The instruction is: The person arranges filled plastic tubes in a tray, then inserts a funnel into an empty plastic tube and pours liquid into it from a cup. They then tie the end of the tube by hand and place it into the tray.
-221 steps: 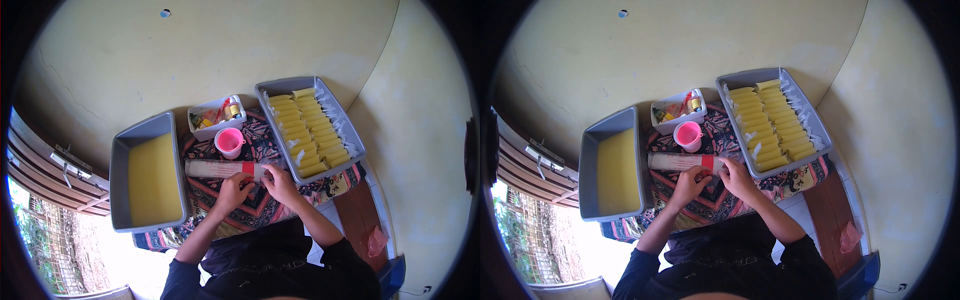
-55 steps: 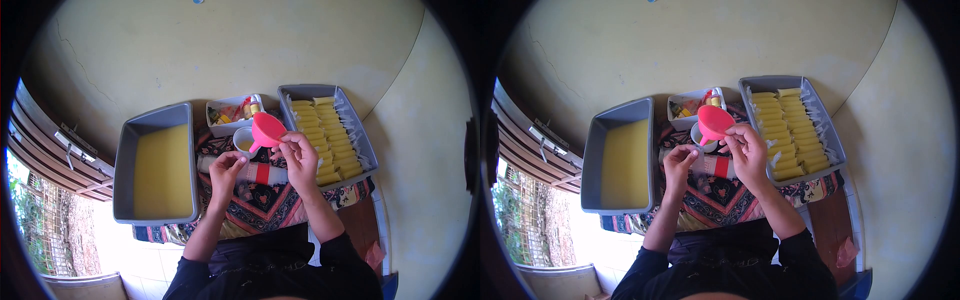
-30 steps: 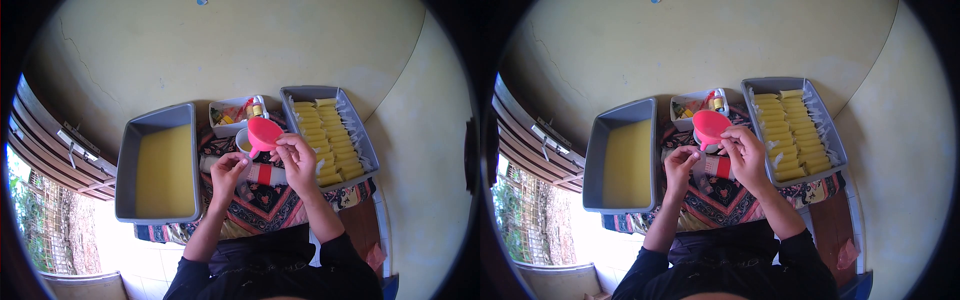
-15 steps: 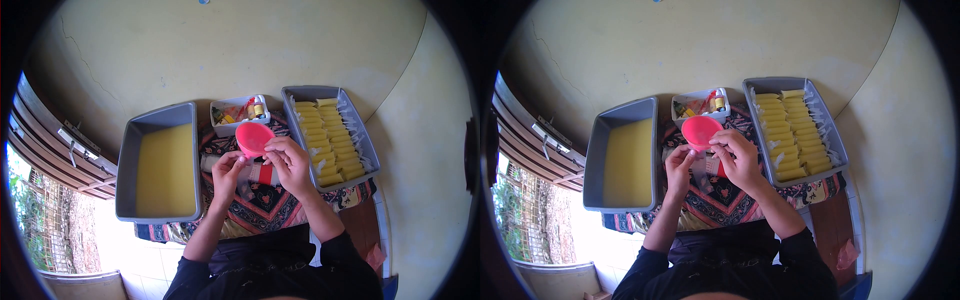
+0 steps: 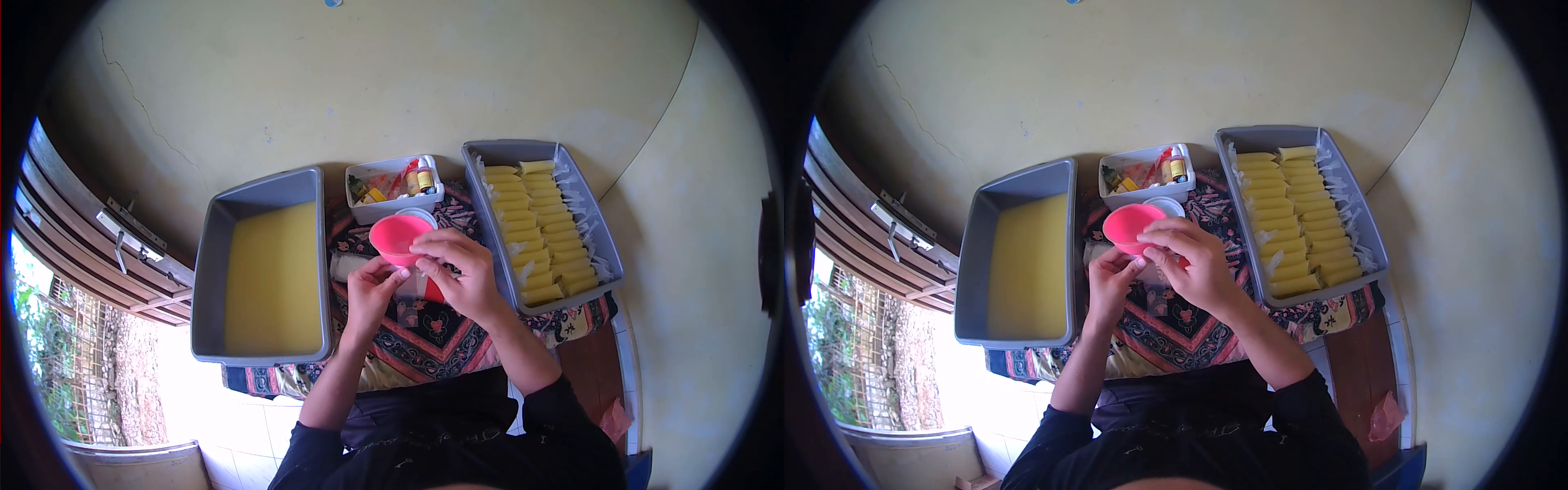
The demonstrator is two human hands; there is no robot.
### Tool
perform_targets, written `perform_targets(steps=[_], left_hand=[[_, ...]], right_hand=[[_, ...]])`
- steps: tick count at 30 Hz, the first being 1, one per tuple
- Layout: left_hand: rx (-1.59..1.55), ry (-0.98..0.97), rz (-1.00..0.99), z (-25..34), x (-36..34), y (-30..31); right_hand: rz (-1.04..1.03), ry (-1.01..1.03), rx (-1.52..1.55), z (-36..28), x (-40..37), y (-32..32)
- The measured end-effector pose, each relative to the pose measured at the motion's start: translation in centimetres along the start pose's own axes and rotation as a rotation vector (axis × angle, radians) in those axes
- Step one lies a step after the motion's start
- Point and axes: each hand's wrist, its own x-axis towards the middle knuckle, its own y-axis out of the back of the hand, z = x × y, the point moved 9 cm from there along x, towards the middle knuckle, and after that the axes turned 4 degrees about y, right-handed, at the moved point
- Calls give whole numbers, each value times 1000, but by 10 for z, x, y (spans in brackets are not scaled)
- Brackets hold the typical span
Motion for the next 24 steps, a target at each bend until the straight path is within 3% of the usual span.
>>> perform_targets(steps=[2,3,5,6,8,12,19,24], left_hand=[[-26,4,31,-3,-2,6],[-26,5,31,-4,-3,8],[-63,46,81,-10,-6,17],[-63,48,81,-10,-8,18],[-32,26,124,-7,-11,23],[8,70,168,-16,-17,33],[-87,4,172,-21,-23,33],[-100,28,147,-27,-25,28]], right_hand=[[246,-244,317,15,-5,6],[246,-245,317,21,-8,5],[446,-470,576,68,-34,2],[447,-471,575,85,-41,0],[310,-814,479,142,-72,-21],[245,-1001,551,181,-102,-46],[230,-1016,591,179,-95,-55],[308,-824,620,162,-75,-39]])
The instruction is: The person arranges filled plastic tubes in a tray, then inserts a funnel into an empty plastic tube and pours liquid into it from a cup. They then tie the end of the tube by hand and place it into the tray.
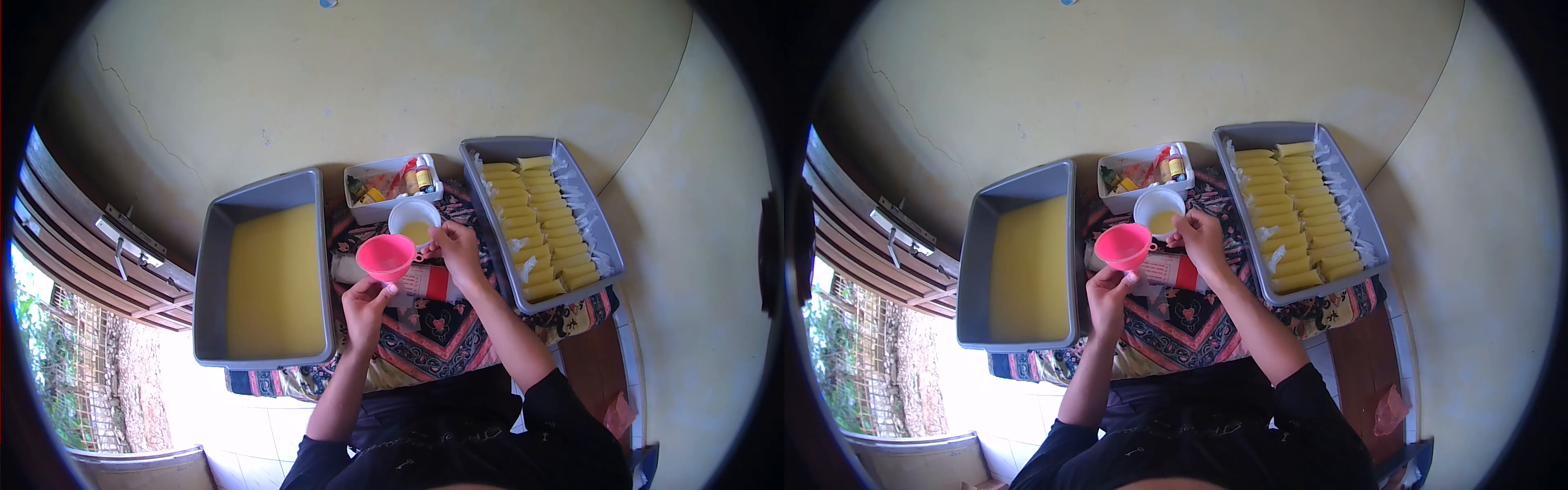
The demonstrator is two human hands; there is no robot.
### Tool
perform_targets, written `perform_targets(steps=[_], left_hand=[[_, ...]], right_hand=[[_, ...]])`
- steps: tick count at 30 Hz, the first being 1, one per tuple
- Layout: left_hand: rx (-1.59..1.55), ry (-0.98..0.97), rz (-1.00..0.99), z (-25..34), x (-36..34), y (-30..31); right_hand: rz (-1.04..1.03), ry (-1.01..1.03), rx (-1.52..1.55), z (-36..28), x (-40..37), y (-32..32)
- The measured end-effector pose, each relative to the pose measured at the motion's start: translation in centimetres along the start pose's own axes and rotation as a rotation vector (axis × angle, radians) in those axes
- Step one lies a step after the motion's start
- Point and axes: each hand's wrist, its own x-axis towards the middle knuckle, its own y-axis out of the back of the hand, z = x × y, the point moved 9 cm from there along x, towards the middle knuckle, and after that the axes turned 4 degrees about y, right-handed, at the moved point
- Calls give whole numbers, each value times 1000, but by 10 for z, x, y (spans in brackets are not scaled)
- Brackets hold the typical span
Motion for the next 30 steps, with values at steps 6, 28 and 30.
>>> perform_targets(steps=[6,28,30], left_hand=[[-9,23,-53,3,-3,-14],[0,-74,-171,72,4,-66],[-8,-77,-171,73,4,-67]], right_hand=[[11,287,-133,-74,-10,-11],[-55,750,-345,-211,-39,-51],[-54,774,-370,-212,-40,-50]])
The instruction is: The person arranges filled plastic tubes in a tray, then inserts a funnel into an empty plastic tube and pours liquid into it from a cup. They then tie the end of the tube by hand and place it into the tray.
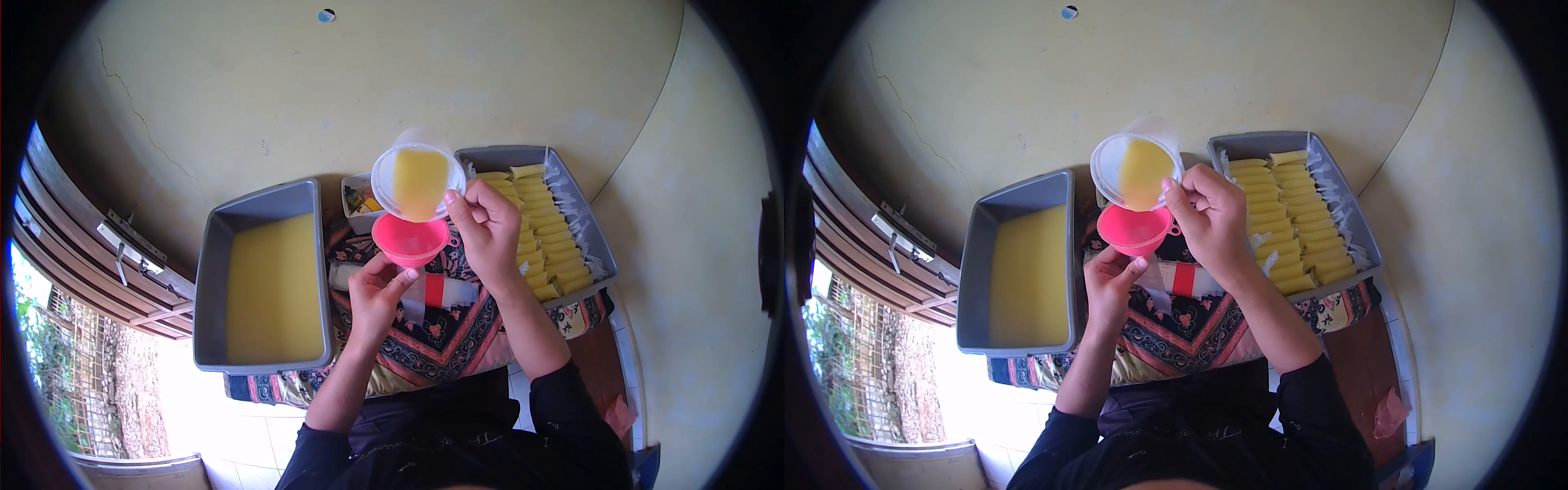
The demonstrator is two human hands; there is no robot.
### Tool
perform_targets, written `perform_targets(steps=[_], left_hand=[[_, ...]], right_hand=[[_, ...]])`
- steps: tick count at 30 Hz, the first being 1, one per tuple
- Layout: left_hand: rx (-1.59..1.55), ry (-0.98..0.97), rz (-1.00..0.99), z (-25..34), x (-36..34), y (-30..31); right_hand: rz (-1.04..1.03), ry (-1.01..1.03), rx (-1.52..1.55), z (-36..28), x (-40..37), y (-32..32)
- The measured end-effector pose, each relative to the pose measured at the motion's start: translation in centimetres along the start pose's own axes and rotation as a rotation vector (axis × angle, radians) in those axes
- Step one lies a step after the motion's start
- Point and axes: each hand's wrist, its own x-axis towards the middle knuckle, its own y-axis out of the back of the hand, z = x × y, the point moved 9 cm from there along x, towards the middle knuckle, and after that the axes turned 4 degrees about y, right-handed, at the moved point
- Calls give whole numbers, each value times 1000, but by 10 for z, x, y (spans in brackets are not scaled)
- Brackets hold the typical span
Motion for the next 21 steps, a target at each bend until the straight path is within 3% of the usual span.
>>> perform_targets(steps=[21], left_hand=[[47,-52,6,19,-6,0]], right_hand=[[-19,229,-146,-33,4,3]])
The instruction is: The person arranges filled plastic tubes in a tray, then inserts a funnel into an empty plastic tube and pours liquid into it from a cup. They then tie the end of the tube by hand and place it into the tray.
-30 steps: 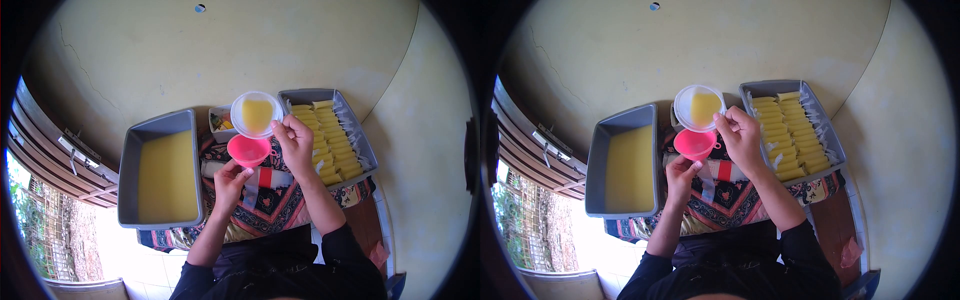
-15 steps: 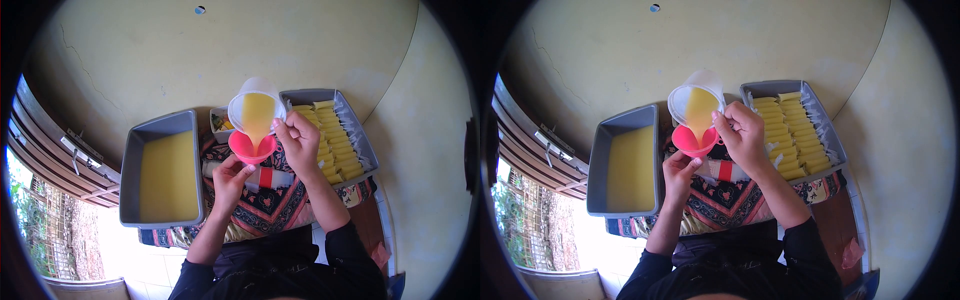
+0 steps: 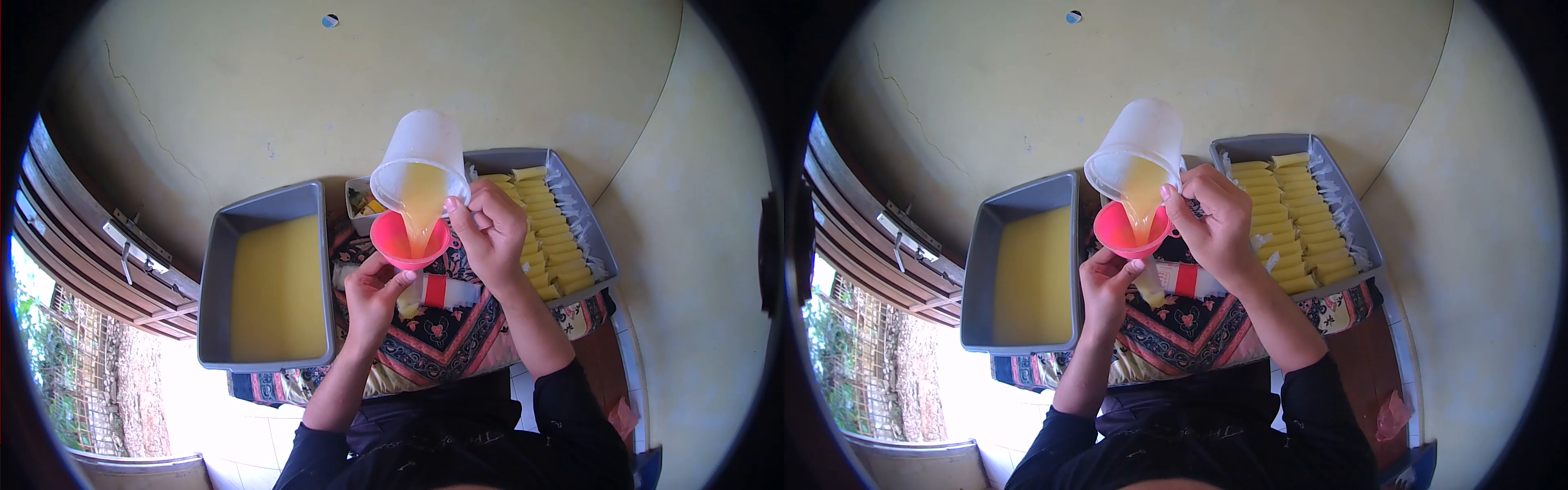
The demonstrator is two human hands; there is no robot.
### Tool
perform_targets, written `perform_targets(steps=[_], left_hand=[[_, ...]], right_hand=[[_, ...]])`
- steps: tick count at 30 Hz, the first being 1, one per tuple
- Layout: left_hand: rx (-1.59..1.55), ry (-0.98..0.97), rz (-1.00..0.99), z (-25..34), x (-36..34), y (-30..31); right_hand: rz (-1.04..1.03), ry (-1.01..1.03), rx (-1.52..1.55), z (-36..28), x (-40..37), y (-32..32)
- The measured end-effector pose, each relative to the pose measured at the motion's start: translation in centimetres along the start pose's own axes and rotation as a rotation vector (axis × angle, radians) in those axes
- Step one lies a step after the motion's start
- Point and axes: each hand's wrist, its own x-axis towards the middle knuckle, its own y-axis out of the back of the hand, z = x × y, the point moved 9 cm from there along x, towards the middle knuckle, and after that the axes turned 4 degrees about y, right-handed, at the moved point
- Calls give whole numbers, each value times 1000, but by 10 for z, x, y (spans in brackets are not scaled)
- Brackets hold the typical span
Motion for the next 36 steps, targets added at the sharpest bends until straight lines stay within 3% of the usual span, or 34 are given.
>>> perform_targets(steps=[36], left_hand=[[-23,-40,51,3,1,10]], right_hand=[[-69,229,-115,-15,-13,-14]])
